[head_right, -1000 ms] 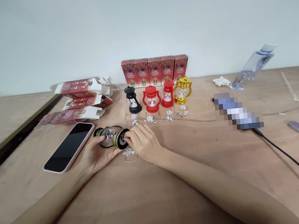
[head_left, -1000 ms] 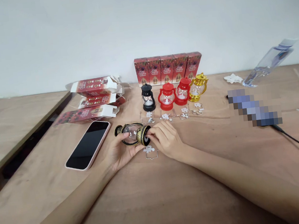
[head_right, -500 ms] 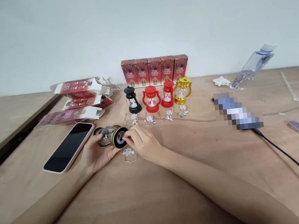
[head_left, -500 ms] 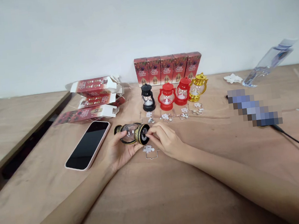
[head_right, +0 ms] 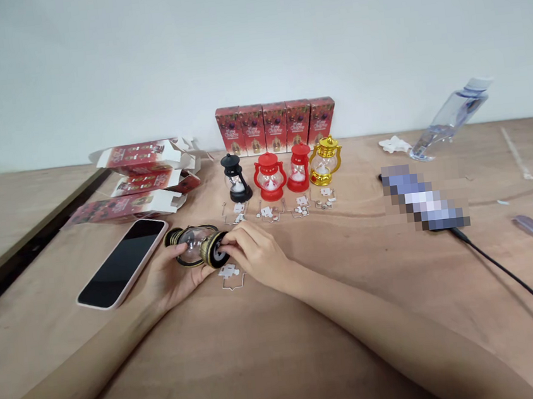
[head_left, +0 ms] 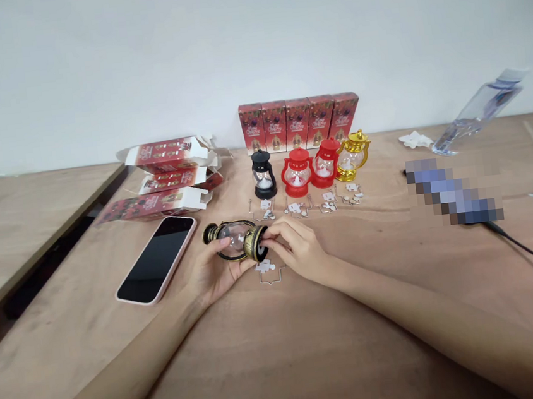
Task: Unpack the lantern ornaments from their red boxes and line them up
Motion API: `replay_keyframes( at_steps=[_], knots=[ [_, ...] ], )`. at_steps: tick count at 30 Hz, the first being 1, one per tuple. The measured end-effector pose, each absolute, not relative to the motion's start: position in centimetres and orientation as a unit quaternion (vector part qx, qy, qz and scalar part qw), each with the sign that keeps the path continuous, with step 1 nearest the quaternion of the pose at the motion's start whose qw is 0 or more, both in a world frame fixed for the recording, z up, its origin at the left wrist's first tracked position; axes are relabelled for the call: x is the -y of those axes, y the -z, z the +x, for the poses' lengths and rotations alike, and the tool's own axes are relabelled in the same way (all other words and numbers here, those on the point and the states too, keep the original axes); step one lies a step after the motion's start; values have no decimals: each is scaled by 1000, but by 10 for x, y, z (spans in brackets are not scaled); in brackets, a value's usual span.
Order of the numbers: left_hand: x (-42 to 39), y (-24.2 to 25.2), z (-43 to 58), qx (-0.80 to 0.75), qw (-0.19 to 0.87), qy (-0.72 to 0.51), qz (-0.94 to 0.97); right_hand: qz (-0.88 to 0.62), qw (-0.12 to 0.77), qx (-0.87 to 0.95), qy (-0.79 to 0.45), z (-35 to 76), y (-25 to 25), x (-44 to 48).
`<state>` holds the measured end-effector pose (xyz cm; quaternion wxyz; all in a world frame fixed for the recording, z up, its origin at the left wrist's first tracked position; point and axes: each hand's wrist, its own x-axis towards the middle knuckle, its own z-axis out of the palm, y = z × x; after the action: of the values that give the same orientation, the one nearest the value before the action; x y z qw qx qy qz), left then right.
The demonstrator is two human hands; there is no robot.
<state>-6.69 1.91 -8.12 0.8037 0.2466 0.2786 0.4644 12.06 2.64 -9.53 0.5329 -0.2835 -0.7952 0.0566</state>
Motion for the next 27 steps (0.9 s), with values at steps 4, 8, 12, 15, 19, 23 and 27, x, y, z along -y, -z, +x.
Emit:
replay_keyframes(
  at_steps=[4, 8, 12, 15, 19, 23, 27],
  knots=[
    [-19, 79, -66, -279, 799, -464, 261, -288, 520, 800, -77, 121, 93, -28],
    [-20, 78, -66, -276, 802, -459, 264, -275, 514, 809, -76, 121, 91, -28],
    [-21, 77, -66, -263, 814, -452, 254, -278, 532, 798, -61, 121, 93, -26],
    [-20, 78, -65, -261, 816, -447, 257, -279, 547, 788, -41, 120, 94, -24],
    [-19, 79, -66, -250, 823, -432, 270, -267, 566, 779, -24, 121, 94, -24],
    [-18, 80, -66, -237, 826, -419, 293, -248, 559, 790, -57, 122, 93, -25],
    [-17, 78, -64, -230, 816, -431, 308, -242, 550, 795, -86, 123, 91, -26]
  ],
)
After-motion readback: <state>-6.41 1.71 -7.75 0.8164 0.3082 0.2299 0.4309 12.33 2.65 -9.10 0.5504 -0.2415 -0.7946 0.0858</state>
